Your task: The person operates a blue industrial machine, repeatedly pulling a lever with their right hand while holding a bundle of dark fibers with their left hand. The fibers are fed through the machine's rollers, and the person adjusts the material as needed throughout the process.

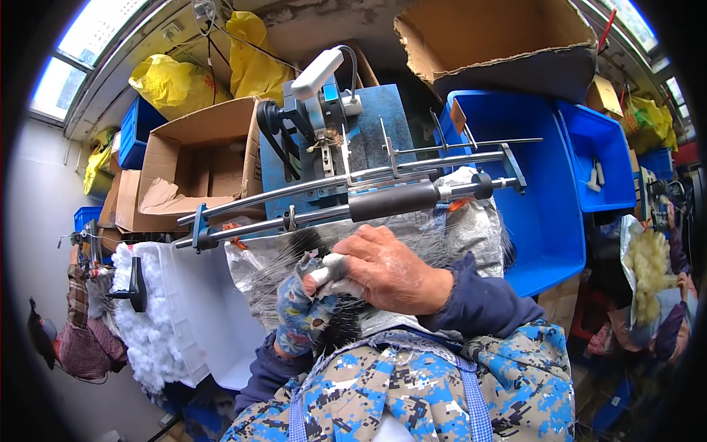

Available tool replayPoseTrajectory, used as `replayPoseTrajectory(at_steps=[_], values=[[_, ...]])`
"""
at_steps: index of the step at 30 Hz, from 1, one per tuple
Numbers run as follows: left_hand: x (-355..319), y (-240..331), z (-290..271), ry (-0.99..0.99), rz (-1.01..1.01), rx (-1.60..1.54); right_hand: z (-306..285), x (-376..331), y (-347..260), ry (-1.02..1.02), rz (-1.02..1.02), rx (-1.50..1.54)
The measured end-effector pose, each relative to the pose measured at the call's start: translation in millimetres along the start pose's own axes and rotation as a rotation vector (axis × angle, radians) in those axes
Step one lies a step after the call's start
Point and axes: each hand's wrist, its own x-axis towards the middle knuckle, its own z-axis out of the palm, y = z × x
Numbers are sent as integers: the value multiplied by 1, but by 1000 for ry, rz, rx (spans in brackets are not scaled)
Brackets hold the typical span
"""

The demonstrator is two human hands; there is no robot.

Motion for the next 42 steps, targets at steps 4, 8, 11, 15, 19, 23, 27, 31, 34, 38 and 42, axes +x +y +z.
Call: replayPoseTrajectory(at_steps=[4, 8, 11, 15, 19, 23, 27, 31, 34, 38, 42], values=[[-9, 4, 1, 184, -536, -742, 13, 26, -10, 156, -110, 530], [-8, 2, -7, 52, -341, -349, -31, 27, -7, 236, 235, 1067], [-3, -4, -4, -25, 7, 154, -83, 27, 5, 564, 237, 1136], [-4, -32, -5, -65, -42, 348, -129, 39, 20, 433, 357, 513], [4, -45, -6, -178, -107, 892, -74, 78, 88, -2, 256, -595], [-4, -67, -5, -237, -199, 787, -37, 86, 135, -81, 341, -755], [-5, -72, -13, -309, -295, 639, -20, 86, 144, -83, 418, -778], [-2, -71, -14, -318, -248, 700, -14, 84, 145, -102, 415, -817], [-1, -65, -10, -150, -22, 845, -14, 80, 148, -46, 380, -832], [-16, -80, -14, -208, -210, 554, -13, 78, 150, -20, 351, -851], [-8, -59, -16, -205, -165, 521, -12, 80, 152, -42, 351, -844]])
